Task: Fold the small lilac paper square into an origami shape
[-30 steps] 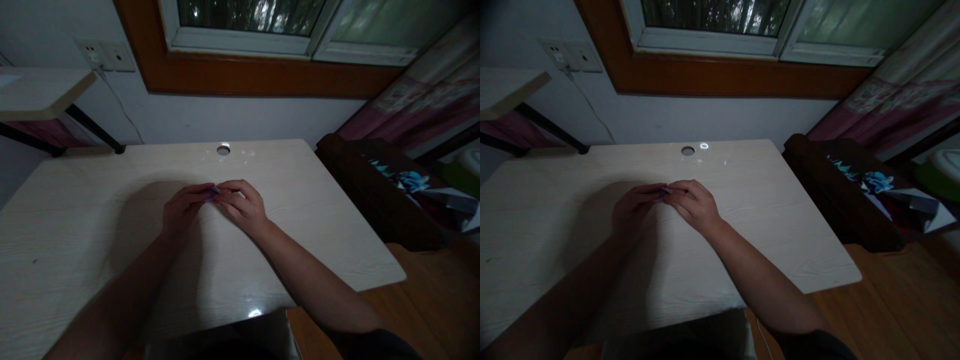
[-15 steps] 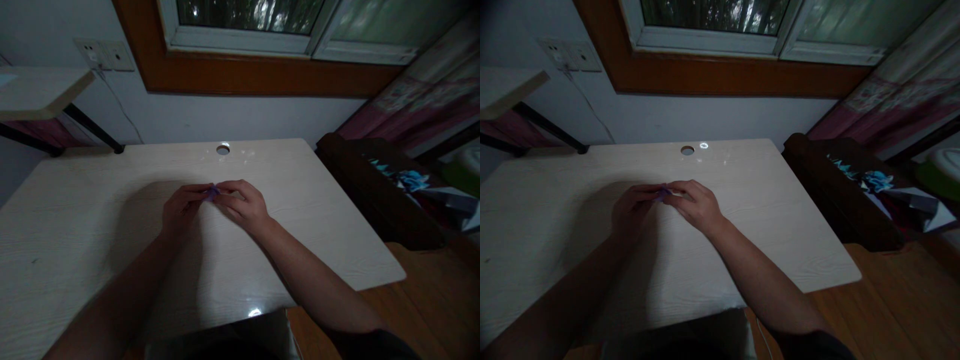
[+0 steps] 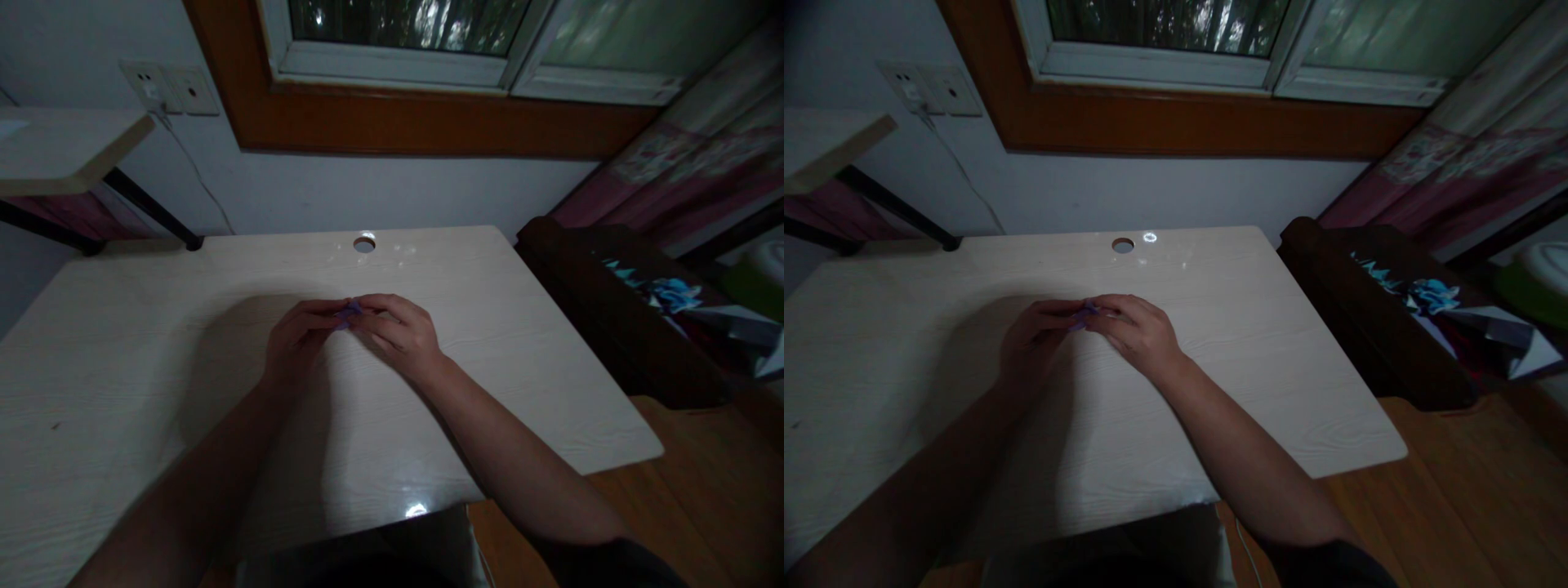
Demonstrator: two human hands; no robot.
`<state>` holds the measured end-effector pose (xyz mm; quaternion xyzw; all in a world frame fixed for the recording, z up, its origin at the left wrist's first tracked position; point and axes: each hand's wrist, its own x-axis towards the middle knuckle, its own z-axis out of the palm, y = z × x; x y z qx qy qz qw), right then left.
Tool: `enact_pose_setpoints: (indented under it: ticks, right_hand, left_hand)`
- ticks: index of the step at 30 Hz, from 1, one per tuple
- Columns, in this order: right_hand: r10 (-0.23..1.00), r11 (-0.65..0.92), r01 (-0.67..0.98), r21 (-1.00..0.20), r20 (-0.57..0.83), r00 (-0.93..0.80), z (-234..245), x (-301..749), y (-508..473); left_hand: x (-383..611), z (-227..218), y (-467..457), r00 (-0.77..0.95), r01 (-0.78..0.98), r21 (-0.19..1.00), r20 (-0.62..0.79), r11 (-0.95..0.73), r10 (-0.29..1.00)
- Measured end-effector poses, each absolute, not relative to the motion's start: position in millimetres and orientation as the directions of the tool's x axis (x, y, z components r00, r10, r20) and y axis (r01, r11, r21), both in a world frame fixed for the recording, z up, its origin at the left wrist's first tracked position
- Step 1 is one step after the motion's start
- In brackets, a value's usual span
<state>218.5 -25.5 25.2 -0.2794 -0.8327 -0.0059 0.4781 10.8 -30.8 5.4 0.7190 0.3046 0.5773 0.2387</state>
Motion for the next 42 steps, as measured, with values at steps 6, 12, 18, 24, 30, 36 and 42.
enact_pose_setpoints:
  ticks: [6,12,18,24,30,36,42]
  right_hand:
    - [0.474,0.843,0.458,-0.284,0.794,-0.381,24.9,218.3,-27.3]
    - [0.511,0.832,0.437,-0.342,0.781,-0.36,25.6,216.1,-27.6]
    - [0.561,0.807,0.422,-0.413,0.759,-0.331,25.1,215.1,-28.5]
    - [0.573,0.8,0.414,-0.435,0.759,-0.308,23.5,214.2,-28.2]
    - [0.585,0.788,0.413,-0.457,0.766,-0.268,22.0,211.6,-27.2]
    - [0.587,0.786,0.428,-0.446,0.757,-0.288,23.9,210.1,-29.6]
    - [0.569,0.794,0.457,-0.401,0.756,-0.325,22.2,211.3,-30.6]
  left_hand:
    - [11.0,5.0,-30.7,0.149,0.182,0.712,0.662,-0.679,0.734]
    - [10.8,4.3,-30.7,0.142,0.228,0.731,0.629,-0.644,0.764]
    - [12.6,6.6,-32.8,0.137,0.254,0.738,0.612,-0.625,0.779]
    - [13.1,8.2,-33.3,0.139,0.238,0.742,0.613,-0.627,0.778]
    - [15.6,8.0,-35.3,0.13,0.162,0.77,0.604,-0.618,0.786]
    - [15.2,6.8,-33.5,0.138,0.232,0.732,0.627,-0.64,0.767]
    - [14.3,3.4,-31.8,0.118,0.257,0.739,0.615,-0.622,0.779]
